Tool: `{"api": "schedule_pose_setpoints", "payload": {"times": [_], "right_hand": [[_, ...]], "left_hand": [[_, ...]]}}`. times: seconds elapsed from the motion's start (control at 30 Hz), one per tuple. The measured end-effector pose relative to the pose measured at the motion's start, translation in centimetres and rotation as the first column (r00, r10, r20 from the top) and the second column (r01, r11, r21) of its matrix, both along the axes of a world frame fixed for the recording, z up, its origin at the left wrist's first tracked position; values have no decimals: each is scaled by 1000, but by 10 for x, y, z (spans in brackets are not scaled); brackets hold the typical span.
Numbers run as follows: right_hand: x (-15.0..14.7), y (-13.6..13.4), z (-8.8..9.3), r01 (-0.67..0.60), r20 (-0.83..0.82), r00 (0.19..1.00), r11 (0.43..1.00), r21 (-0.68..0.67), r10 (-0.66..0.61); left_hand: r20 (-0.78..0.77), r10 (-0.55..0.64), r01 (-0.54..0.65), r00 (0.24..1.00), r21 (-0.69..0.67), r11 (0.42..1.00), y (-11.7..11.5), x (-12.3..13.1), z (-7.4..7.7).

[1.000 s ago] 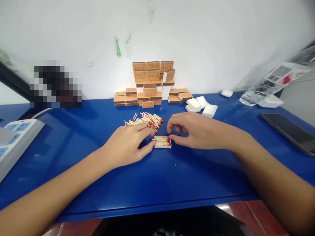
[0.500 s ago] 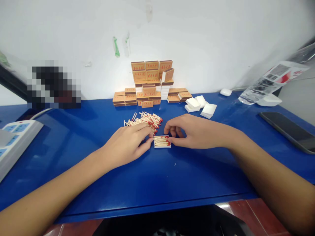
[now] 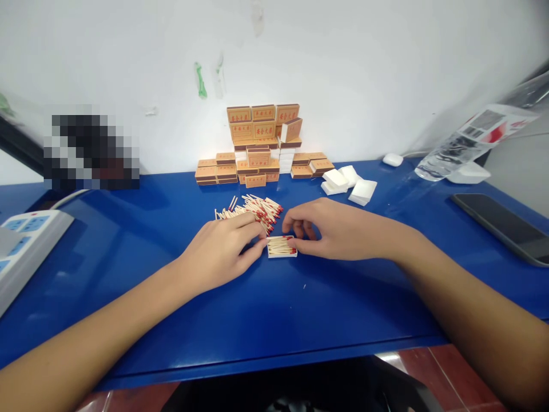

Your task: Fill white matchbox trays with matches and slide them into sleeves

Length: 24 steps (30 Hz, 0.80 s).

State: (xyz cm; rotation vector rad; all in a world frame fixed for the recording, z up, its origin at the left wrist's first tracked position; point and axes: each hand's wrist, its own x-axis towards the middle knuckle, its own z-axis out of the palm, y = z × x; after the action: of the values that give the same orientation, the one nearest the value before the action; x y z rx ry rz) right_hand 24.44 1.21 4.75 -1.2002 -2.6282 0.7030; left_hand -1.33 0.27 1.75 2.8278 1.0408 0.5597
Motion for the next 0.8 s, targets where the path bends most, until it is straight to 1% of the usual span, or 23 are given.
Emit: {"api": "schedule_pose_setpoints", "payload": {"times": [0.17,0.3,0.47,0.6,0.8], "right_hand": [[1,0,1,36,6,999,999,33,-36],[2,0,3,54,25,998,997,60,-55],[0,0,4,29,28,999,998,49,-30],[0,-1,2,16,22,1000,998,60,-18],[2,0,-2,-1,-2,1000,999,46,1]], "left_hand": [[39,-26,24,999,50,998,0,1,-6],[61,-20,16,998,68,998,-1,1,-6],[69,-56,55,996,24,998,-3,2,-5],[65,-82,83,994,-17,996,-1,0,-7],[51,-91,92,995,0,996,2,-2,-11]]}}
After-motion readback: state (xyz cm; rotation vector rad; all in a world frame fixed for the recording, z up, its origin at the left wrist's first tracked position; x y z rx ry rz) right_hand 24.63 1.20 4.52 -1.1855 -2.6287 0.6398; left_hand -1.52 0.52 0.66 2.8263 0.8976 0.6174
